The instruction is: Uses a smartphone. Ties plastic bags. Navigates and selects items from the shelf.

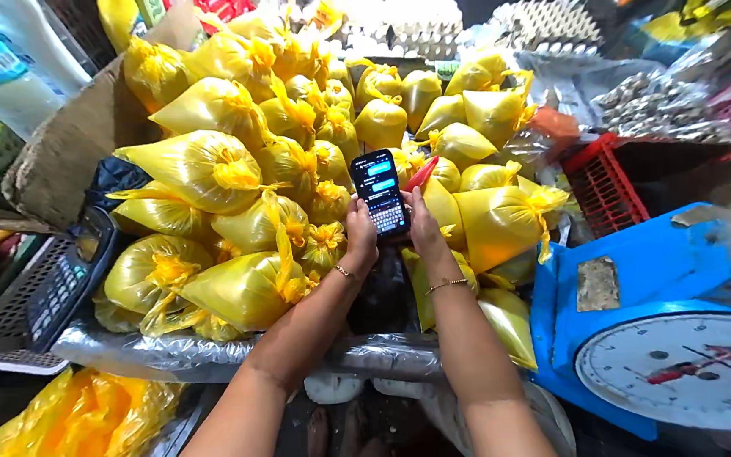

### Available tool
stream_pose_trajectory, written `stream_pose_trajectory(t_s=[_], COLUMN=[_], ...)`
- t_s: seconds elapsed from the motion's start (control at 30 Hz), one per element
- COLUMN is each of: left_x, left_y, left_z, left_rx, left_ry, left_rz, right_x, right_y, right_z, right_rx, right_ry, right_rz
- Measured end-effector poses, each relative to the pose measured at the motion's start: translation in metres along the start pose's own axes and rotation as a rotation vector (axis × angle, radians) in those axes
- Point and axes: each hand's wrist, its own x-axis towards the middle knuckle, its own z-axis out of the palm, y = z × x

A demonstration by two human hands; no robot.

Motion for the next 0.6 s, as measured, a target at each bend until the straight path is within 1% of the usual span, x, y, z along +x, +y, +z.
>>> stream_pose_trajectory(t_s=[0.1,0.17,0.2,0.3,0.37,0.4,0.43,0.53,0.6], left_x=[-0.002,-0.014,-0.022,-0.056,-0.078,-0.087,-0.094,-0.104,-0.118], left_y=[0.003,0.017,0.026,0.057,0.083,0.094,0.105,0.139,0.167], left_z=[0.004,0.006,0.003,-0.018,-0.04,-0.054,-0.069,-0.129,-0.17], left_rx=[-0.071,-0.123,-0.119,-0.041,-0.009,-0.008,-0.021,-0.14,-0.177], left_ry=[0.048,0.064,0.044,-0.061,-0.074,-0.045,0.0,0.143,0.287], left_rz=[0.12,0.177,0.202,0.312,0.364,0.389,0.415,0.484,0.486], right_x=[0.005,0.006,0.007,0.008,0.006,0.002,0.0,-0.005,-0.009], right_y=[-0.002,-0.008,-0.009,-0.003,-0.003,-0.005,-0.006,-0.011,-0.018], right_z=[0.003,0.004,0.005,0.009,0.012,0.013,0.015,0.014,0.008], right_rx=[-0.01,-0.069,-0.09,-0.128,-0.171,-0.212,-0.275,-0.513,-0.629], right_ry=[0.033,0.104,0.125,0.122,0.091,0.089,0.103,0.226,0.303], right_rz=[-0.07,-0.129,-0.146,-0.166,-0.208,-0.252,-0.328,-0.659,-0.842])
